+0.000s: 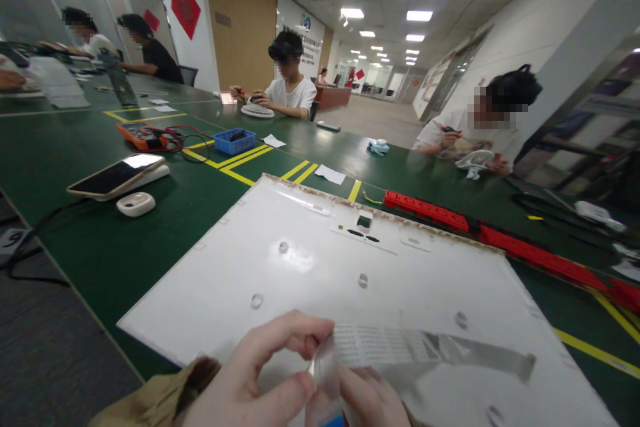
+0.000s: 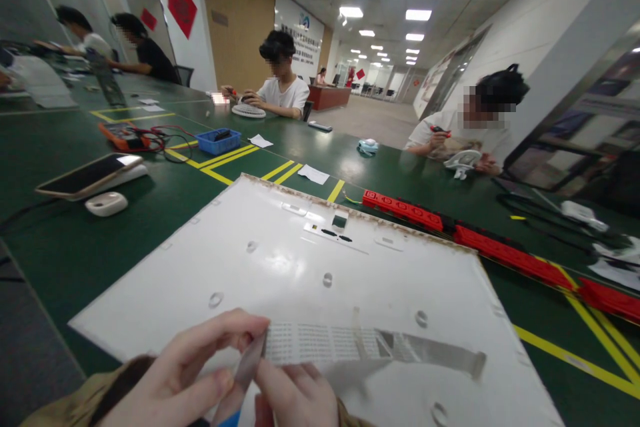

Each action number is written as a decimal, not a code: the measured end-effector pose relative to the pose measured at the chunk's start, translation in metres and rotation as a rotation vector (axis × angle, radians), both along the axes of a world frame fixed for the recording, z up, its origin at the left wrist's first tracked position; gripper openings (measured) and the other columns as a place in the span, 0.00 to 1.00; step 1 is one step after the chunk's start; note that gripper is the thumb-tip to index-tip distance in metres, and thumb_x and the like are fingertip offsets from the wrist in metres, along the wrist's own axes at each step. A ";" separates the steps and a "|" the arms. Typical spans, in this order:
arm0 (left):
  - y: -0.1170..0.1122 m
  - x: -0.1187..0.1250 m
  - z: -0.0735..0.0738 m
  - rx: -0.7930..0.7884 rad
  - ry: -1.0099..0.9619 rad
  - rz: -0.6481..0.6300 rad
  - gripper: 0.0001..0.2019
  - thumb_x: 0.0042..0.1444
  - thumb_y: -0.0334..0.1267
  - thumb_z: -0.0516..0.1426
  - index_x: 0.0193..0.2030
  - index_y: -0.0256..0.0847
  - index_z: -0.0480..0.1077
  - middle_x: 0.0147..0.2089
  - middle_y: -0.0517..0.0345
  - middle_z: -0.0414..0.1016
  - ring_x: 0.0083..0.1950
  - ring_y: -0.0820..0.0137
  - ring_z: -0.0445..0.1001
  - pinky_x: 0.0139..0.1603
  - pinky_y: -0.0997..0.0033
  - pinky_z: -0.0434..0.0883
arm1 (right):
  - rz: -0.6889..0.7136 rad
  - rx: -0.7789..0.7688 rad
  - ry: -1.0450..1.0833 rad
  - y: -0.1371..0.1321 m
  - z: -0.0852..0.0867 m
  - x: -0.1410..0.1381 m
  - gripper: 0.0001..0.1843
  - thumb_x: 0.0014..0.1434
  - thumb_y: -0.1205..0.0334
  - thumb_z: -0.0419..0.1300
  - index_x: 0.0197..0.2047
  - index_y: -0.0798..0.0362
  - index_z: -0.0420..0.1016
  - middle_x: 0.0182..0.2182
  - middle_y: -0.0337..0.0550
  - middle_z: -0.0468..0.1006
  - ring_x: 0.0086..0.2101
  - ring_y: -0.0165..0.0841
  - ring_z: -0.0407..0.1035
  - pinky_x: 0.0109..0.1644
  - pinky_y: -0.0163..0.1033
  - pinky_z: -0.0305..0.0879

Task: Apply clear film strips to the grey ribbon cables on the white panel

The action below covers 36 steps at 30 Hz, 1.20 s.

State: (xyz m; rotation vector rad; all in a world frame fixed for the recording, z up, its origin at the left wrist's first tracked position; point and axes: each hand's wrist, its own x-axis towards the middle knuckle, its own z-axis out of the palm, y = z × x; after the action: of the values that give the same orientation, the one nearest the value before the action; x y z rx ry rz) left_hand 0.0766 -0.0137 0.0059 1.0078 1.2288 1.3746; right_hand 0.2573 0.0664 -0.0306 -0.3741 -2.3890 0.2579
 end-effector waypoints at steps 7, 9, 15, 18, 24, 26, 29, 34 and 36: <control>-0.001 -0.001 -0.004 -0.054 0.023 -0.033 0.20 0.51 0.43 0.62 0.52 0.47 0.74 0.53 0.51 0.71 0.55 0.57 0.66 0.58 0.66 0.63 | 0.014 0.047 -0.019 0.000 -0.001 -0.002 0.16 0.61 0.66 0.48 0.51 0.56 0.67 0.27 0.45 0.78 0.25 0.33 0.73 0.27 0.32 0.70; 0.000 -0.003 -0.004 -0.062 0.078 -0.097 0.20 0.52 0.43 0.61 0.53 0.48 0.73 0.55 0.52 0.70 0.57 0.56 0.65 0.60 0.64 0.61 | 0.016 0.057 -0.001 -0.001 0.001 -0.005 0.15 0.60 0.69 0.48 0.49 0.57 0.68 0.25 0.43 0.77 0.24 0.32 0.73 0.27 0.32 0.69; 0.003 -0.005 -0.005 -0.060 0.203 -0.129 0.18 0.55 0.44 0.58 0.53 0.47 0.72 0.53 0.51 0.70 0.56 0.57 0.65 0.61 0.62 0.60 | 0.099 0.084 0.068 -0.003 0.016 -0.014 0.15 0.61 0.73 0.47 0.49 0.59 0.67 0.28 0.43 0.80 0.27 0.29 0.75 0.28 0.30 0.69; 0.003 -0.005 -0.009 -0.045 0.244 -0.135 0.19 0.55 0.44 0.57 0.54 0.47 0.71 0.53 0.52 0.70 0.56 0.58 0.65 0.61 0.61 0.60 | 0.076 0.133 0.087 -0.003 0.018 -0.016 0.15 0.65 0.69 0.44 0.47 0.59 0.69 0.26 0.44 0.79 0.24 0.30 0.74 0.26 0.31 0.68; 0.003 -0.005 -0.014 -0.031 0.292 -0.106 0.17 0.56 0.44 0.57 0.53 0.51 0.70 0.55 0.56 0.69 0.57 0.60 0.64 0.62 0.61 0.59 | 0.040 0.264 0.050 -0.002 0.024 -0.015 0.20 0.68 0.67 0.41 0.41 0.60 0.74 0.26 0.44 0.80 0.23 0.29 0.74 0.26 0.31 0.68; 0.002 -0.005 -0.014 -0.023 0.289 -0.071 0.17 0.56 0.44 0.57 0.53 0.53 0.70 0.55 0.58 0.69 0.58 0.61 0.64 0.61 0.63 0.60 | 0.013 0.284 0.025 -0.003 0.026 -0.014 0.22 0.68 0.66 0.40 0.42 0.59 0.76 0.27 0.45 0.81 0.25 0.29 0.75 0.28 0.31 0.70; 0.003 -0.004 -0.014 -0.012 0.275 -0.034 0.15 0.56 0.45 0.57 0.51 0.54 0.71 0.54 0.60 0.71 0.57 0.63 0.66 0.59 0.66 0.62 | -0.008 0.278 0.057 -0.004 0.022 -0.016 0.22 0.67 0.66 0.41 0.46 0.55 0.76 0.29 0.43 0.82 0.26 0.27 0.76 0.33 0.28 0.71; 0.005 -0.003 -0.012 0.012 0.235 -0.014 0.14 0.59 0.48 0.55 0.49 0.51 0.73 0.50 0.58 0.73 0.52 0.65 0.69 0.55 0.69 0.65 | -0.025 0.302 0.259 -0.003 0.002 -0.018 0.21 0.67 0.65 0.42 0.50 0.52 0.75 0.29 0.40 0.81 0.25 0.26 0.76 0.38 0.25 0.72; 0.006 -0.003 -0.010 0.031 0.208 -0.003 0.15 0.59 0.47 0.55 0.51 0.50 0.72 0.45 0.57 0.75 0.48 0.67 0.71 0.50 0.71 0.68 | -0.025 0.302 0.244 -0.004 -0.002 -0.015 0.20 0.66 0.65 0.44 0.49 0.50 0.76 0.29 0.39 0.82 0.27 0.26 0.76 0.40 0.25 0.72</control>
State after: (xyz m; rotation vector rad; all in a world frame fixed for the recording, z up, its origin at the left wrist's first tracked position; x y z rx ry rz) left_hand 0.0740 -0.0078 -0.0042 1.1972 1.3607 1.3145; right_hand 0.2425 0.0626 -0.0325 -0.2170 -2.1384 -0.0670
